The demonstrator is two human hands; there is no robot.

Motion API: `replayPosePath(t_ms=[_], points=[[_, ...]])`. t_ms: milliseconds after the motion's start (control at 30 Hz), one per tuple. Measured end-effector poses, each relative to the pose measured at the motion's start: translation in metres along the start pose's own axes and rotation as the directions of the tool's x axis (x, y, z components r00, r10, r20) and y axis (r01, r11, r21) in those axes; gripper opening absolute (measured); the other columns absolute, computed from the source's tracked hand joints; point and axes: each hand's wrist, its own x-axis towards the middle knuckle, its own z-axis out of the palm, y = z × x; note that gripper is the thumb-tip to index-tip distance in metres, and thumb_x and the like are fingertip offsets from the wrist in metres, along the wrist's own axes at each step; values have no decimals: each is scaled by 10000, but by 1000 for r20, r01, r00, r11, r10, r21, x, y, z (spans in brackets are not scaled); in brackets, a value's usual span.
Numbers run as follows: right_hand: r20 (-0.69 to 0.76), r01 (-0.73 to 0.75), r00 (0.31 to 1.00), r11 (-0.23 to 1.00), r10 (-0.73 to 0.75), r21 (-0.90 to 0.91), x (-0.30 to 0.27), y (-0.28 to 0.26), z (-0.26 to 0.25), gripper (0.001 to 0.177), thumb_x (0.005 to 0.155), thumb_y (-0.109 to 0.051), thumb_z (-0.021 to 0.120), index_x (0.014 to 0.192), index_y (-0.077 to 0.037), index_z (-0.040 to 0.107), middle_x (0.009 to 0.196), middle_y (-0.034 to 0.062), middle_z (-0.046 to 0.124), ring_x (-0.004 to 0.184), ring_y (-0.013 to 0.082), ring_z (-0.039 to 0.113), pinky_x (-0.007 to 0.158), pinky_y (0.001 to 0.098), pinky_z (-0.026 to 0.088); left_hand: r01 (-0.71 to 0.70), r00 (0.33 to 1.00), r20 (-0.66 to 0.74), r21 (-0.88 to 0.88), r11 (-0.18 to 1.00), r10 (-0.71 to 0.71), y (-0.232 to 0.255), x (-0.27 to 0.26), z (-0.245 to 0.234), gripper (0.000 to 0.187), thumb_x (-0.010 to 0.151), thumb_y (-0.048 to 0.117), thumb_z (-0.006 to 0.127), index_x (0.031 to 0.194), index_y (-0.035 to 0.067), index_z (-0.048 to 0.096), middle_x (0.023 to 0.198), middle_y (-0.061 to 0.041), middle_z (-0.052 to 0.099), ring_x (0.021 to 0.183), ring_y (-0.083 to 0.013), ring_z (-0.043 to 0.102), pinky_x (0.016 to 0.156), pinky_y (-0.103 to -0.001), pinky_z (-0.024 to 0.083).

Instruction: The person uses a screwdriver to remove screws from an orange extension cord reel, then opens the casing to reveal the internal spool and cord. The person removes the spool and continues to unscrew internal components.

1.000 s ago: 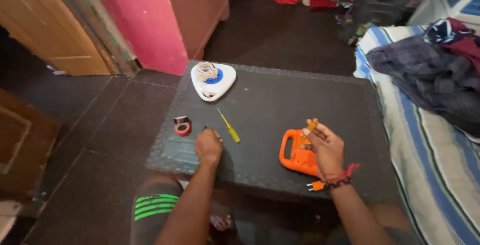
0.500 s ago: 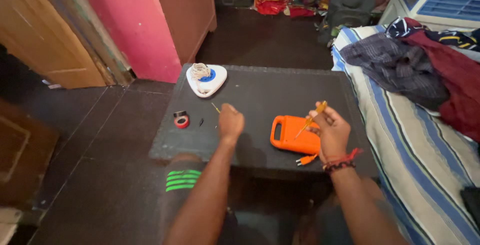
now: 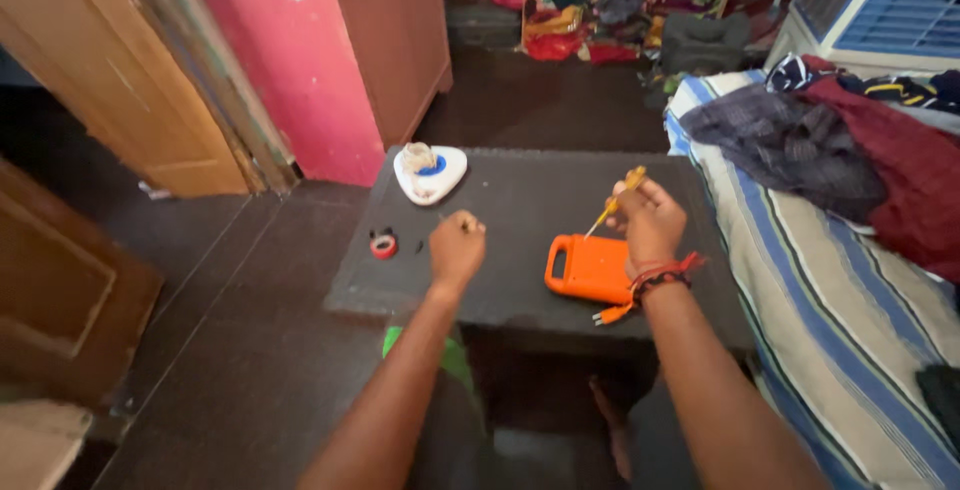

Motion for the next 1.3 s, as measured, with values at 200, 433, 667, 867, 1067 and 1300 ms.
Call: replayPosePath(t_ms=[200, 433, 667, 867, 1067, 1300], points=[[-82, -69, 994, 996, 65, -49, 37, 63, -5, 349, 870, -113, 789, 1192, -6, 703, 943, 27, 746, 799, 88, 674, 658, 229, 507, 105, 991, 89, -103, 989, -96, -18, 7, 11, 131, 879, 199, 681, 936, 85, 714, 891, -107, 769, 853, -267, 750, 804, -397, 572], [-190, -154, 980, 833, 60, -531, 39, 115, -27, 360, 841, -159, 821, 1155, -7, 730, 952, 74, 775, 854, 135, 704, 762, 261, 523, 114, 956, 272, 11, 993, -112, -86, -2, 94, 296, 873, 182, 700, 1142, 59, 698, 1078, -171, 743, 1057, -336, 698, 923, -419, 543], [-184, -175, 977, 889, 105, -424, 96, 153, -62, 346, 839, -95, 804, 1152, 31, 728, 971, 78, 760, 873, 130, 681, 767, 254, 512, 184, 910, 394, -104, 977, -130, -84, 2, 153, 559, 845, 230, 722, 1348, 24, 592, 1294, -194, 651, 1134, -333, 671, 987, -413, 537], [-185, -366, 925, 907, 331, -206, 111, 175, -72, 280, 853, -5, 713, 1128, 50, 717, 1032, 80, 736, 953, 141, 692, 861, 253, 529, 41, 844, 536, -105, 994, 22, -79, 4, 172, 727, 907, 319, 749, 1506, 25, 464, 1372, -217, 612, 1216, -373, 602, 1057, -445, 462], [-162, -400, 914, 890, 371, -219, 109, 168, -47, 297, 883, -27, 717, 1170, 47, 701, 1030, 51, 716, 960, 134, 661, 876, 258, 500, 195, 823, 567, -249, 949, -21, -88, 7, 187, 764, 826, 210, 788, 1491, 34, 456, 1306, -178, 649, 1132, -298, 647, 996, -386, 510], [-94, -421, 906, 904, 413, -78, 109, 146, -38, 302, 935, -56, 675, 1229, 11, 680, 1049, 52, 699, 979, 127, 669, 912, 255, 511, 683, 614, 773, -419, 598, -159, -86, 12, 185, 486, 974, 95, 664, 1448, 9, 602, 1197, -102, 711, 1038, -167, 662, 940, -298, 550]])
